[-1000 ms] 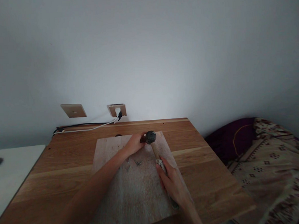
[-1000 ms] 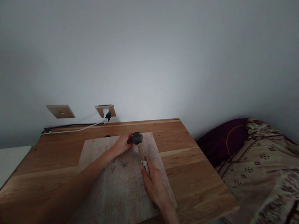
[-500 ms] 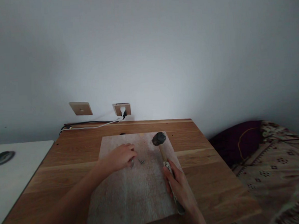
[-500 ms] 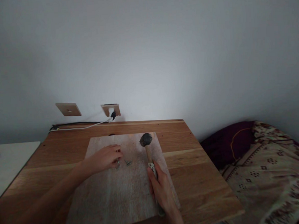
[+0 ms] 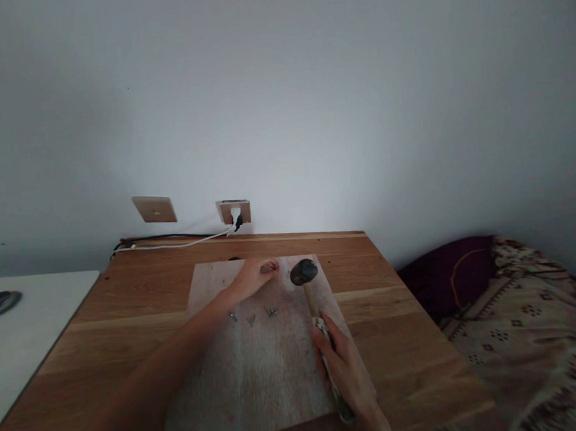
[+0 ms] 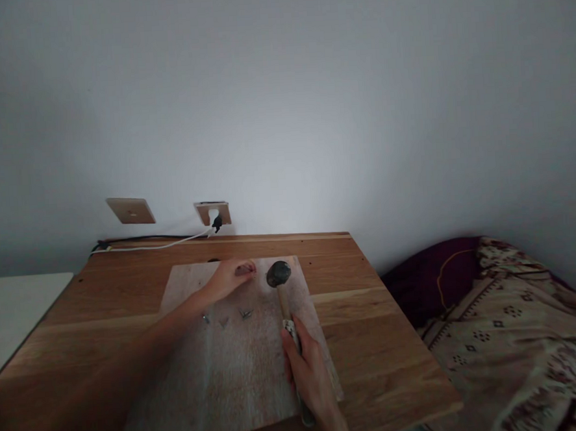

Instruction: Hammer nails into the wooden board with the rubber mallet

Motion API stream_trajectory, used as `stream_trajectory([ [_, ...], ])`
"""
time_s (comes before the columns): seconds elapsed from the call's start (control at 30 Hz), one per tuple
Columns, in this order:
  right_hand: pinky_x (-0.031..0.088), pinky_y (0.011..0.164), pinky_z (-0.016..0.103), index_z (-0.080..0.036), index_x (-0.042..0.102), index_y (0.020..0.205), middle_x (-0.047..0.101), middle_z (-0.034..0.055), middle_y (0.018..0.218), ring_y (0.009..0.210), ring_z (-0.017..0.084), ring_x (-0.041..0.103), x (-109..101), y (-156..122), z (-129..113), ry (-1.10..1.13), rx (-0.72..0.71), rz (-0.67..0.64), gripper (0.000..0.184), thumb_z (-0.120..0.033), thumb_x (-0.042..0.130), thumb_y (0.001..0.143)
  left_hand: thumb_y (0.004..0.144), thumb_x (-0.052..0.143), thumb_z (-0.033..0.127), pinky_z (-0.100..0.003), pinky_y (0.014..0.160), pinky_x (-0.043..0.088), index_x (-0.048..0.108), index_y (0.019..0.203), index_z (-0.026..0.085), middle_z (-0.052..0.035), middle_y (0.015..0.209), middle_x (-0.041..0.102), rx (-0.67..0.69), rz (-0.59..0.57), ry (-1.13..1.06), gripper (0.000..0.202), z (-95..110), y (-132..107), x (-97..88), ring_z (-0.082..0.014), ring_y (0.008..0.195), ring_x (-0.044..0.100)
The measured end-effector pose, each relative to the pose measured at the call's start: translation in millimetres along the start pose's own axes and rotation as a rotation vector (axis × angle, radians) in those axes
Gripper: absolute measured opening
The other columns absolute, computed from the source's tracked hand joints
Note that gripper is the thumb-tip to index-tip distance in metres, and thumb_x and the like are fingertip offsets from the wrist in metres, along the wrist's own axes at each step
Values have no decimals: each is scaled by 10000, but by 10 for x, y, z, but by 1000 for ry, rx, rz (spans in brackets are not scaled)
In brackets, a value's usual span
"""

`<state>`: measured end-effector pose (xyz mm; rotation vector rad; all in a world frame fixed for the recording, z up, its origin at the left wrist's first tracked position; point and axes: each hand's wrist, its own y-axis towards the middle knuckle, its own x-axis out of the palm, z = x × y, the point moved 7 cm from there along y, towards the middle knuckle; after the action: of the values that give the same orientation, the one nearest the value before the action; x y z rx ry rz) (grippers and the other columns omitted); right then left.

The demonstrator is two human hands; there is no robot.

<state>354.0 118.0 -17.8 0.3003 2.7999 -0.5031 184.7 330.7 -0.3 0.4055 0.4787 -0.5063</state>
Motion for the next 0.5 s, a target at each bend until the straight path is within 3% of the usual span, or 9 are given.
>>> stream_trajectory([
  [0.13,395,361,225,-154,599,1390,488,-77,529,420,146,468,-8,0,16,-34,-3,11,771,-772,524,935,838,727,81,-357,924,514,766,899,205,-40,945,790,29,-24,111,144,-70,33,105,-230,967,706],
  [0.33,388,367,243,-153,612,1373,477,-73,504,413,159,455,15,2,-39,-50,27,0,768,-771,512,927,850,721,89,-401,970,498,762,916,196,-64,974,794,66,-36,186,132,-66,-8,109,-265,1035,693],
  [0.5,384,370,246,-147,617,1388,511,-60,531,418,158,470,112,63,-155,-50,-53,-64,717,-713,498,964,815,694,37,-412,1008,503,733,1101,173,-78,1032,787,1,-23,157,318,-107,-3,119,-259,1047,708],
])
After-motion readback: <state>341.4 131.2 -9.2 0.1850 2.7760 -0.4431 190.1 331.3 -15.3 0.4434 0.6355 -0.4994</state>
